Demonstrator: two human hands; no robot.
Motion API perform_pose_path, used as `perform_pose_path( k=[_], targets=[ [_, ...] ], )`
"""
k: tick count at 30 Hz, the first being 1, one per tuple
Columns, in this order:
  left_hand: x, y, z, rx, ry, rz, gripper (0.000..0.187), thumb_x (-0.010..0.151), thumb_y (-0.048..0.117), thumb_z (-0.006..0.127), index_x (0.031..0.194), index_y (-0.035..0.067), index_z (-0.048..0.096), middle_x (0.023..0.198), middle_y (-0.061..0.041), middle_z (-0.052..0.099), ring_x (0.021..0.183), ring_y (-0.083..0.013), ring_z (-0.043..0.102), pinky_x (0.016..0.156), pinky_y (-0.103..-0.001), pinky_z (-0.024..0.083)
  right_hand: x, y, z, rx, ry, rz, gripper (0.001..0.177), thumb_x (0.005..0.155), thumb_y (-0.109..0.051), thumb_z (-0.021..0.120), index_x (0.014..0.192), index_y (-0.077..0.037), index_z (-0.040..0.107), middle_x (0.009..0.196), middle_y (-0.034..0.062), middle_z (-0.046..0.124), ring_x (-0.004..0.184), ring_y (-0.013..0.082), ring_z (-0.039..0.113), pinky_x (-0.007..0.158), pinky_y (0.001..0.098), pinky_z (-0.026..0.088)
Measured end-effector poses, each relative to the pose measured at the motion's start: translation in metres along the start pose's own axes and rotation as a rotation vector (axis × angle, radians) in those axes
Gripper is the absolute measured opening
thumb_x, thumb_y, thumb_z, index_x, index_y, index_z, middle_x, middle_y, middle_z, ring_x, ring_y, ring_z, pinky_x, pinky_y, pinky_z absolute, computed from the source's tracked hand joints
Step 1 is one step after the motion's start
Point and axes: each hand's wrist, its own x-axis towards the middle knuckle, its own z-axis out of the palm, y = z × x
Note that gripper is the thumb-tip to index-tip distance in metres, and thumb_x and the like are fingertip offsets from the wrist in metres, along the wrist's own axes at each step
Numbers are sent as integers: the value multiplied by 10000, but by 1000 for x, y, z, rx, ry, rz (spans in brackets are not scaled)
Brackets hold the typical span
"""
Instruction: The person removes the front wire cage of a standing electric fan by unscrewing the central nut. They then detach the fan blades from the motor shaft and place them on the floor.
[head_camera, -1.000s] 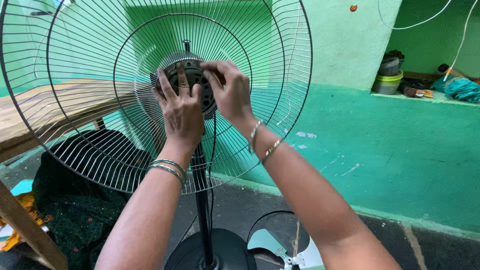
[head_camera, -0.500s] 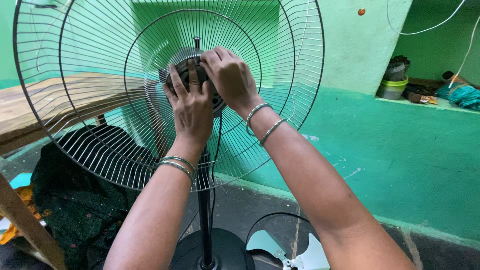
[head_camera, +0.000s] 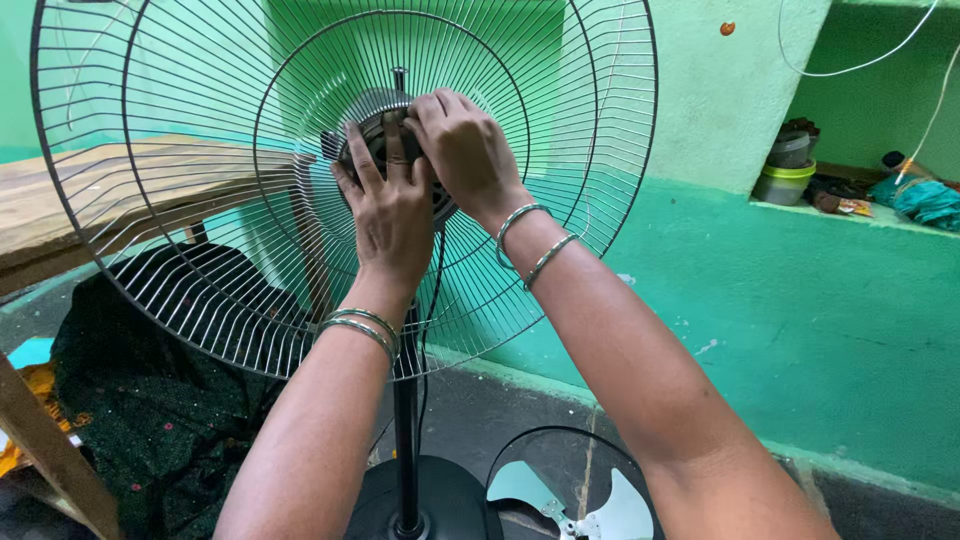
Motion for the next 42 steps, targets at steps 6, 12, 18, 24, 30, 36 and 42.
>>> perform_pose_path(
  k=[6, 12, 18, 24, 30, 36, 42],
  targets=[
    [1, 1, -2, -20, 6, -8, 298, 919, 40, 674, 1217, 26, 668, 1632, -244, 383, 1482, -607, 198, 1080, -839, 288, 14, 1, -1, -91, -70, 42, 278, 1029, -264, 646, 916, -11, 670, 872, 142, 713, 816, 286, 712, 754, 389, 584],
    [2, 2, -4, 14, 16, 5, 387, 902, 57, 669, 1288, 25, 672, 1623, -245, 406, 1467, -607, 215, 1069, -824, 310, 22, -7, -8, 46, -87, 148, 279, 1001, -259, 683, 870, -14, 655, 831, 137, 698, 754, 284, 701, 708, 394, 573],
    [2, 2, -4, 84, 3, 10, 404, 912, 88, 674, 1314, 39, 671, 1598, -226, 441, 1461, -602, 247, 1065, -810, 342, 15, -16, -20, 237, -24, 183, 156, 907, -145, 722, 911, -11, 642, 882, 135, 702, 771, 302, 705, 704, 409, 575],
    [0, 2, -4, 83, 52, 8, 407, 935, 97, 671, 1338, 41, 684, 1592, -226, 452, 1468, -595, 262, 1077, -793, 350, 18, -20, -17, 250, -24, 297, 140, 923, -158, 737, 912, -38, 665, 840, 106, 718, 754, 294, 720, 674, 417, 572],
    [4, 4, -7, 147, 7, 1, 405, 944, 118, 669, 1345, 63, 666, 1627, -190, 440, 1472, -584, 265, 1078, -782, 357, 15, -19, -26, 249, -22, 218, 101, 930, -125, 693, 950, -27, 680, 909, 151, 721, 785, 330, 708, 716, 437, 572],
    [3, 5, -11, 58, 24, -18, 615, 925, 211, 700, 1476, -30, 573, 1600, -207, 437, 1459, -585, 267, 1060, -793, 358, 12, -23, -25, 126, -75, 119, 113, 956, -116, 657, 965, -4, 656, 906, 178, 701, 834, 344, 704, 761, 442, 581],
    [5, 7, -10, 75, 42, -23, 596, 950, 220, 699, 1484, -4, 556, 1617, -199, 427, 1473, -574, 273, 1082, -777, 364, 16, -20, -17, 31, -95, 158, 229, 1010, -212, 602, 938, 4, 629, 889, 190, 694, 814, 358, 705, 738, 447, 576]
  ],
)
